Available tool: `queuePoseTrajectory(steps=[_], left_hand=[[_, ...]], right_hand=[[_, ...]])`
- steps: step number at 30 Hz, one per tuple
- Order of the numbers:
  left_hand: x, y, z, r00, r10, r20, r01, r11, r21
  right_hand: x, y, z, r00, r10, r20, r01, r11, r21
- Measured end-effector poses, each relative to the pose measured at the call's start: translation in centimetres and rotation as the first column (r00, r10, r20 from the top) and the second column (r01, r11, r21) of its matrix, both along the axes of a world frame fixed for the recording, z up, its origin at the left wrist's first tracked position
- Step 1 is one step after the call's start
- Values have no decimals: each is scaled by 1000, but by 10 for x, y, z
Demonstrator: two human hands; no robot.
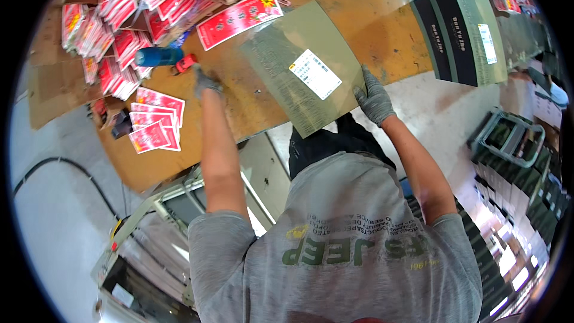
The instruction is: The person picks up a shoebox, opens it, removes a pair of shoes to show them, puts them back in, closes the box, and places it on a stack of similar boxes.
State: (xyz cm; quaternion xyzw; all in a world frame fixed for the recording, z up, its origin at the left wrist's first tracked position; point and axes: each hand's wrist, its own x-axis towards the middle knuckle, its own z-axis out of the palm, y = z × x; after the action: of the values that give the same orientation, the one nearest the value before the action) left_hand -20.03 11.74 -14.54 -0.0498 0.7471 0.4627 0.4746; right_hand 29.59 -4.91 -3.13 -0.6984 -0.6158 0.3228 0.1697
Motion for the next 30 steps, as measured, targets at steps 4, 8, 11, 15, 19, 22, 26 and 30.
queuePoseTrajectory(steps=[4,8,11,15,19,22,26,30], left_hand=[[-94,59,-44,983,157,-99,-155,987,28],[-100,74,-36,968,60,-245,-64,998,-5],[-84,59,-22,988,8,-156,-13,1000,-28],[32,-33,40,653,-378,656,-171,770,614],[160,-113,158,369,-501,783,-94,817,568],[189,-116,196,370,-448,814,-97,853,513],[180,-125,174,381,-388,839,73,918,391],[182,-135,161,493,-448,746,277,893,354]], right_hand=[[-16,-26,2,991,-99,89,97,995,34],[-24,-35,8,958,-115,263,92,991,98],[-33,-14,25,923,-28,384,-50,980,192],[-85,25,96,985,159,65,-164,982,94],[-151,44,148,879,473,49,-474,863,174],[-166,61,145,871,422,254,-480,839,254],[-172,112,118,919,164,359,-270,925,269],[-173,169,77,842,211,496,-207,976,-63]])
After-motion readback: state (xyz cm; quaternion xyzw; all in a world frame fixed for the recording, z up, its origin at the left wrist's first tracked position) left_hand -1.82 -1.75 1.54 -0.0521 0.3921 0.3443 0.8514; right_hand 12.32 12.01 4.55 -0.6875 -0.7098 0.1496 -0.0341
